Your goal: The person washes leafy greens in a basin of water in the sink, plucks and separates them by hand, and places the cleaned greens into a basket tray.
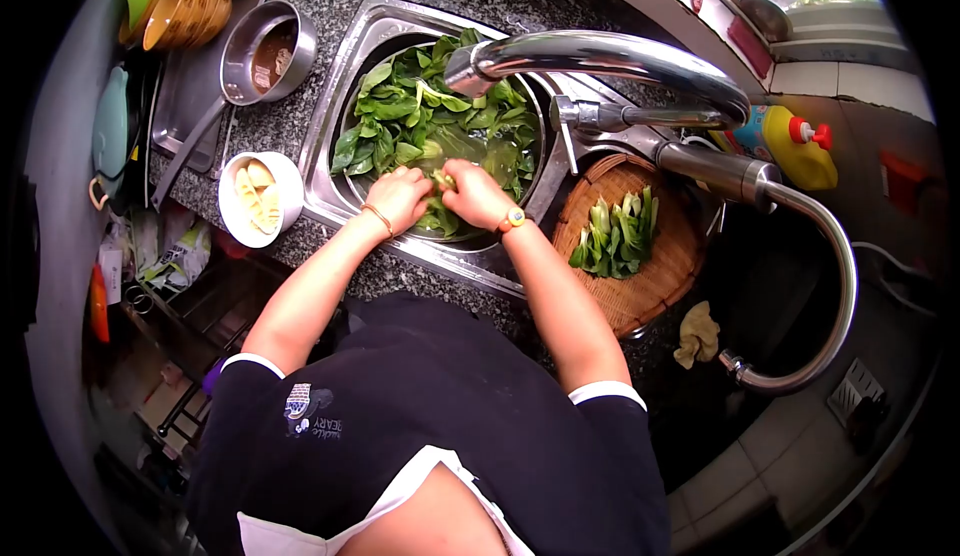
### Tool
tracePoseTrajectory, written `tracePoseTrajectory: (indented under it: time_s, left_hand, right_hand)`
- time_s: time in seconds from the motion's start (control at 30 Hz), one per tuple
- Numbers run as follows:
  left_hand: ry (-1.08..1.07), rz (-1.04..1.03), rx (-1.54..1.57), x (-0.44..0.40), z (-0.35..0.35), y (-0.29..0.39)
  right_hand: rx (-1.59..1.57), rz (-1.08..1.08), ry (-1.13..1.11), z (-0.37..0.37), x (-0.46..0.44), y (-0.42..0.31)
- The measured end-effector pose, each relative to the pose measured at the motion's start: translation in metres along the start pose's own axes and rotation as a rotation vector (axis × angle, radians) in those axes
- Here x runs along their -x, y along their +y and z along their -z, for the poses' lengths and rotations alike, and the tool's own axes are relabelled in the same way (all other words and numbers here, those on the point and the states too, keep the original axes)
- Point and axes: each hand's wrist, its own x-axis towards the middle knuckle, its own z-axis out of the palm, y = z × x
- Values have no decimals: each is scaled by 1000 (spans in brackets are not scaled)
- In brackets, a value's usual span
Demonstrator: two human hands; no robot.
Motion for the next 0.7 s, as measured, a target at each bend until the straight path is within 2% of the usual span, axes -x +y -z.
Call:
tracePoseTrajectory:
  time_s: [0.1, 0.13, 0.23, 0.33, 0.47, 0.57, 0.6, 0.67, 0.7]
  left_hand:
    - [28, 126, 419, -9, 5, 4]
    - [-21, 245, 703, -13, 0, 2]
    - [159, 430, 1238, -25, -21, -6]
    - [107, 440, 1079, -31, -13, 6]
    - [138, 439, 834, -34, -5, 23]
    - [143, 320, 692, -41, -21, 12]
    - [142, 320, 692, -43, -25, 10]
    - [172, 239, 462, -47, -30, 8]
    - [155, 295, 470, -49, -30, 13]
  right_hand:
    - [-79, -255, -4, -12, 2, 11]
    - [-233, -278, 52, -17, 1, 24]
    - [-796, -468, 91, -7, 2, 23]
    - [-1016, -525, 196, -1, 4, 21]
    - [-1013, -491, 205, 0, 5, 17]
    - [-627, -445, 136, -4, 3, 35]
    - [-628, -445, 137, -6, 2, 42]
    - [-197, -312, 220, -9, -1, 49]
    - [-131, -345, 205, -9, -3, 49]
